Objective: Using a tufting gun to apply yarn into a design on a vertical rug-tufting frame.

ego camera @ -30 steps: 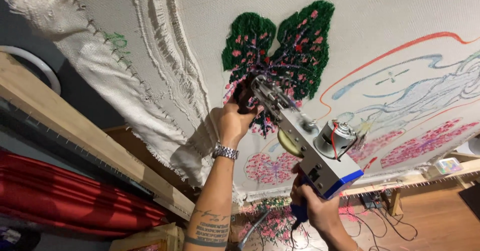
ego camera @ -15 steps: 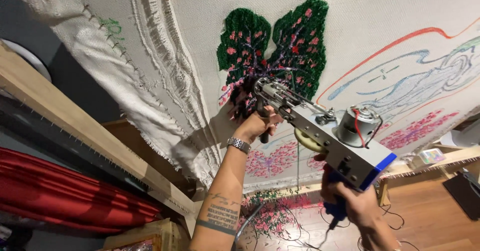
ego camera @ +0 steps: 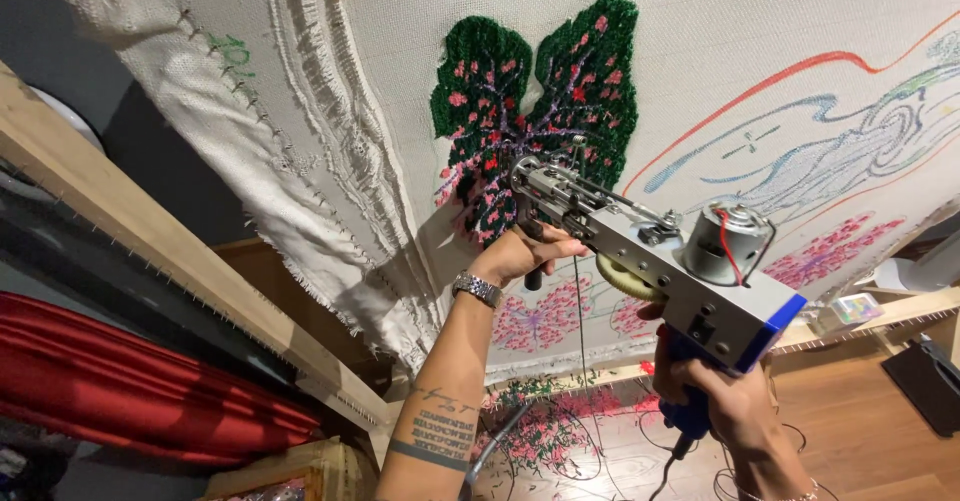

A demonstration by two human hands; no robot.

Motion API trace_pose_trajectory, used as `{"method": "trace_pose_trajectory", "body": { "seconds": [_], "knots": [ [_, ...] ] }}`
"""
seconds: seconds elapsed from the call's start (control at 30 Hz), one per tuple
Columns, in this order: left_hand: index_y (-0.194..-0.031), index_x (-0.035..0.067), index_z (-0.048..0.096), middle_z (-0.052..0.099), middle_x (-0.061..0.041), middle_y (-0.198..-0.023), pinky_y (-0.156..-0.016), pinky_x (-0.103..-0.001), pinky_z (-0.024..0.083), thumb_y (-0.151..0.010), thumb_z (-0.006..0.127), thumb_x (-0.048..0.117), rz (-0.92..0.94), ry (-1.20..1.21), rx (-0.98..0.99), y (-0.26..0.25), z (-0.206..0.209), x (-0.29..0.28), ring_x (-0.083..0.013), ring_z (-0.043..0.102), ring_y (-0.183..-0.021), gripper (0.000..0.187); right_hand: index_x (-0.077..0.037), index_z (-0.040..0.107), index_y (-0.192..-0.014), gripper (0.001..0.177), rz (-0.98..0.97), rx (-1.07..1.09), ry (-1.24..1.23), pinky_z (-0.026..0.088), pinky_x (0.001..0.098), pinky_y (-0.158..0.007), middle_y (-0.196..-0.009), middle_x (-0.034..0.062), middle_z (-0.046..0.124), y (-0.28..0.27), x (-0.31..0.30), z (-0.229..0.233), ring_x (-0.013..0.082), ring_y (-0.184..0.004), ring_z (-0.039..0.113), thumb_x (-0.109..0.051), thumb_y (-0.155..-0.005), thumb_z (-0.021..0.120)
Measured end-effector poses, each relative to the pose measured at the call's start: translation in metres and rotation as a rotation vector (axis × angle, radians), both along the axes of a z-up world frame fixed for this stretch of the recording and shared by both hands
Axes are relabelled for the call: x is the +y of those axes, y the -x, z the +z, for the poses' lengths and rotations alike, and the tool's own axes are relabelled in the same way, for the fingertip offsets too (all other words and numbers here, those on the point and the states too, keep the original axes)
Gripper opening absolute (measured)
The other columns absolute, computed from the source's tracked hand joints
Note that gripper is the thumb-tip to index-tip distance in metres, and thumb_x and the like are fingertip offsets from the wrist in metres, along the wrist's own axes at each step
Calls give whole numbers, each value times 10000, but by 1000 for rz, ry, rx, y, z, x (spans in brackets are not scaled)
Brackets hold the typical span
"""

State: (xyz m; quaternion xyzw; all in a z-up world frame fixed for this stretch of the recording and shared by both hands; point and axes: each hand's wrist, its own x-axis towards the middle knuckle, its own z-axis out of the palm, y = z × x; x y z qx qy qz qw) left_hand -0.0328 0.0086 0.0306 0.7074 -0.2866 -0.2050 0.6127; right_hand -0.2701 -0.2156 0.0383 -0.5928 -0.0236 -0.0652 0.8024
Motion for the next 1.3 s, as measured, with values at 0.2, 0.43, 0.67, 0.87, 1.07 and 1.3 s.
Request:
{"method": "trace_pose_trajectory", "body": {
  "seconds": [0.2,0.43,0.67,0.87,1.07,1.3],
  "knots": [
    [-1003,83,835,716,-48,-694,-500,-295,474,-800,819,437,137,-182,-4,-4,1,6,-105,631,-572,409,89,585,-1209,478,53,23,-2,377,319,-437,-612,99,501,-12,16,16,170,-483,440,35,-737,525],
    [-1012,52,815,709,-33,-705,-502,-295,487,-791,832,437,151,-160,16,-21,-11,9,-101,643,-584,444,120,567,-1105,335,11,66,10,396,342,-432,-628,117,529,-22,18,5,195,-491,467,29,-784,553],
    [-900,39,770,677,-16,-692,-515,-297,481,-819,844,353,183,-113,46,-32,-18,11,-100,623,-569,333,67,634,-1146,378,-17,96,3,394,324,-453,-651,78,523,-29,32,5,175,-520,470,28,-778,556],
    [-822,6,680,652,-38,-670,-658,-293,567,-943,743,200,183,7,67,-100,-90,17,-130,634,-553,238,50,658,-1095,278,-104,152,84,413,328,-469,-670,80,563,-40,50,-15,175,-532,505,15,-823,614],
    [-889,54,740,700,-38,-696,-520,-331,492,-936,697,328,364,-103,-48,-113,-94,57,-130,623,-563,281,-16,690,-1066,301,-140,-302,637,548,305,-633,-844,56,722,-55,67,-2,159,-705,679,-26,-765,684],
    [-882,15,739,742,-167,-782,-676,-439,561,-764,824,539,888,-566,-511,-35,17,74,-328,723,-739,543,-6,665,-1088,226,-186,146,429,480,379,-513,-681,90,644,-52,102,-47,191,-510,595,-56,-868,670]
  ]
}}
